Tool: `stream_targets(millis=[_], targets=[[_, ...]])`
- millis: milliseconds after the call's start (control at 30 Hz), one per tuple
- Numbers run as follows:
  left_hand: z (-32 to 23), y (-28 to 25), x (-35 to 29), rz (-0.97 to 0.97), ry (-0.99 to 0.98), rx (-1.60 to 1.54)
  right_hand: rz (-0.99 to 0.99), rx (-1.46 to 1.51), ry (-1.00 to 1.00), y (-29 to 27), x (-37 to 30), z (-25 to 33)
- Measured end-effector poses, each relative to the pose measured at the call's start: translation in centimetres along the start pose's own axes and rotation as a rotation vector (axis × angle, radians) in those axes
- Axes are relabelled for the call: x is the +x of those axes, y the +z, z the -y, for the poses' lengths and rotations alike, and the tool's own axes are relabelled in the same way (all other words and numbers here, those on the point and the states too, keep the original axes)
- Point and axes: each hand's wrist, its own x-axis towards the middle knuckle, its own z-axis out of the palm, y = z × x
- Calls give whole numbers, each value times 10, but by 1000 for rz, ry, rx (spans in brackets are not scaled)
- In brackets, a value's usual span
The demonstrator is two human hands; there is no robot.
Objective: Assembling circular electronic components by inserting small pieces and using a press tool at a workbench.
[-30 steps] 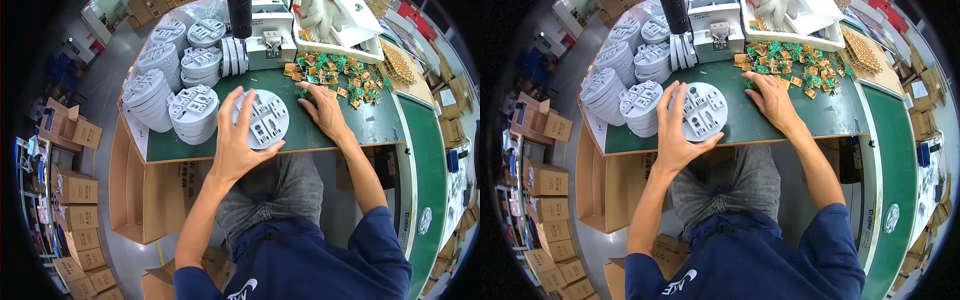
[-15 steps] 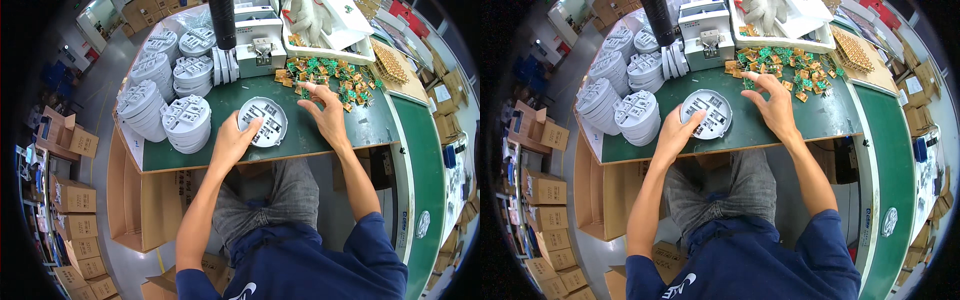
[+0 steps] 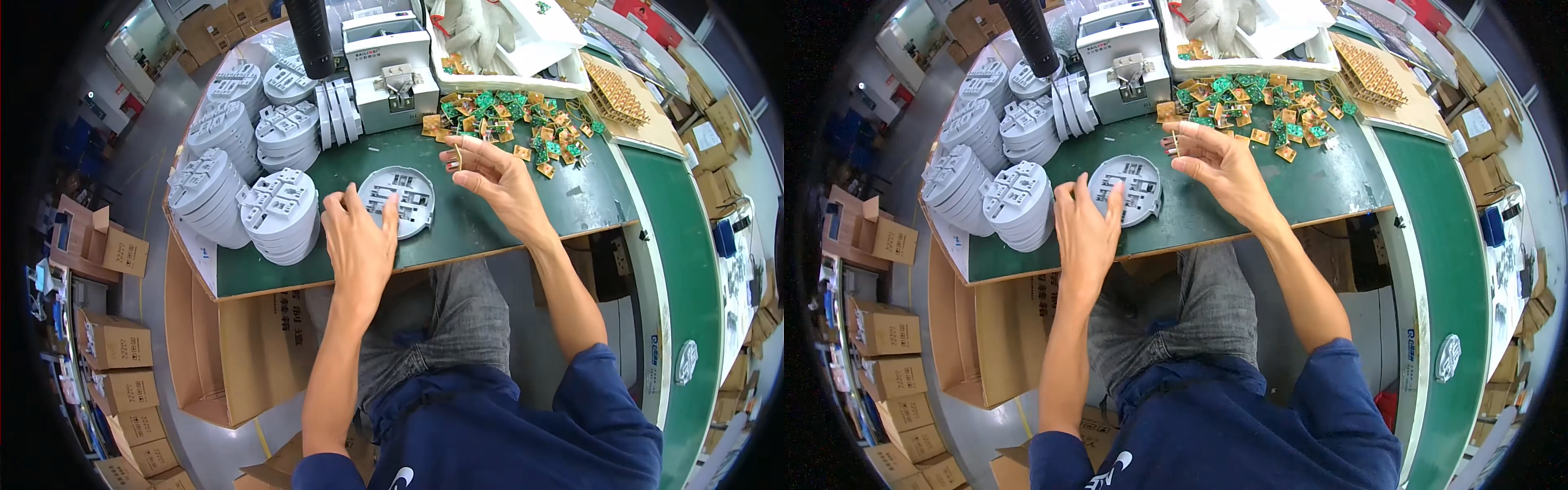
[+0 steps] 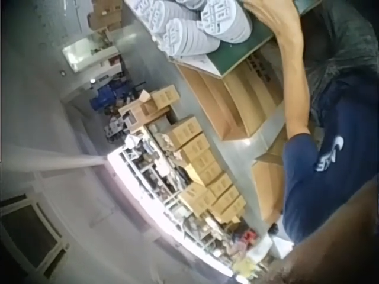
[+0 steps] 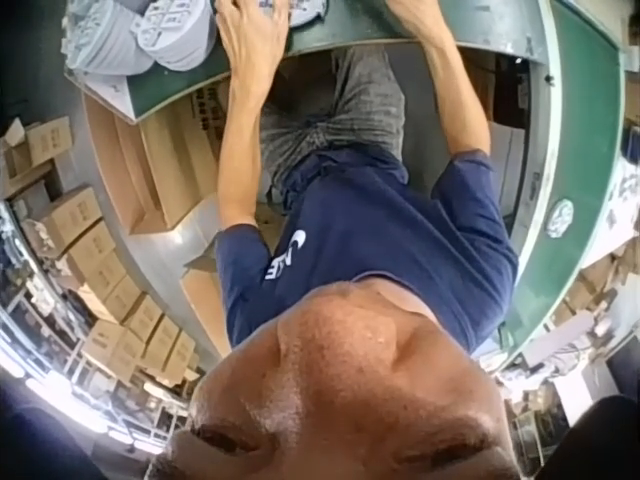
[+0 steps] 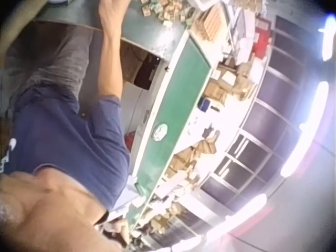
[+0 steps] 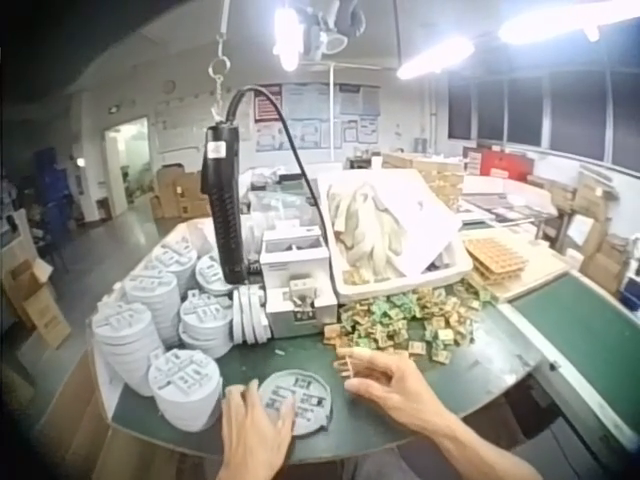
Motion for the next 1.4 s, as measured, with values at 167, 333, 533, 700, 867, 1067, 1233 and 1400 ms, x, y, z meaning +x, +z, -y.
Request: stream_targets(millis=[167, 333, 533, 700, 867, 1067, 1233, 1400], targets=[[-16, -24, -2, -249, 221, -42, 27, 37, 1, 11, -2, 7], [-26, -37, 6, -17, 78, -751, 76, 14, -78, 25, -8, 14], [-21, -38, 9, -34, 166, -724, 129, 17, -38, 34, -13, 17], [-19, -40, 7, -1, 136, -723, 162, 68, 0, 32, -14, 14], [-15, -39, 10, 59, 125, -763, 172, 173, 42, 28, -12, 6], [12, -29, 12, 142, 244, -466, 138, 187, 50, 21, -8, 2], [37, -8, 16, 374, 187, -435, 100, -440, -15, 24, 13, 15], [14, -3, 2, 283, 45, -380, 107, -836, -273, 36, 35, 10]])
